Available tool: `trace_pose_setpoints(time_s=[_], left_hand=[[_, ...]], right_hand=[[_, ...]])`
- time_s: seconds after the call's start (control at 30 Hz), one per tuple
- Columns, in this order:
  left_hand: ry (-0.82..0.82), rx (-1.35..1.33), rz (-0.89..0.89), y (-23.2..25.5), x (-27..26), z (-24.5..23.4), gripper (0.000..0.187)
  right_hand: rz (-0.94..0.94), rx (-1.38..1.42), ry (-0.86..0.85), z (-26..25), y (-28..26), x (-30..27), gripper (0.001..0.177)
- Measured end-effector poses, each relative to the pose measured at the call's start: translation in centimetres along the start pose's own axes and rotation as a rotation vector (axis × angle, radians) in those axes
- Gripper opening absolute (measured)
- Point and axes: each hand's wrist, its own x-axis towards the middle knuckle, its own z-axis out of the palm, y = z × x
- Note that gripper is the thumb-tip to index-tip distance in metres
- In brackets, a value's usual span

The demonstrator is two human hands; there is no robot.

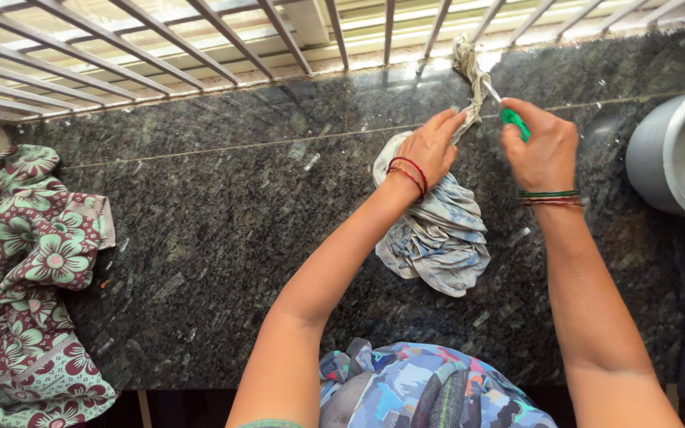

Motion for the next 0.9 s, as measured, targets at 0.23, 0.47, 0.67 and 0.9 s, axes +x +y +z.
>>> trace_pose_setpoints(time_s=[0.23, 0.47, 0.67, 0.9], left_hand=[[0.24, -0.056, -0.059, -2.2, 0.6, -0.9, 0.04], [0.251, 0.248, -0.132, -1.0, 2.6, -1.9, 0.027], [0.229, 0.329, -0.129, 0.7, 6.5, -0.9, 0.046], [0.142, 0.37, -0.143, -2.2, 11.5, 2.7, 0.011]], right_hand=[[0.141, 0.236, 0.0, 6.2, -0.2, 2.5, 0.032], [0.111, 0.134, 0.092, 7.2, -1.3, 3.1, 0.028], [0.141, 0.108, 0.155, 3.8, -2.3, 1.0, 0.036], [0.308, -0.017, 0.051, -2.0, -3.1, -3.8, 0.037]])
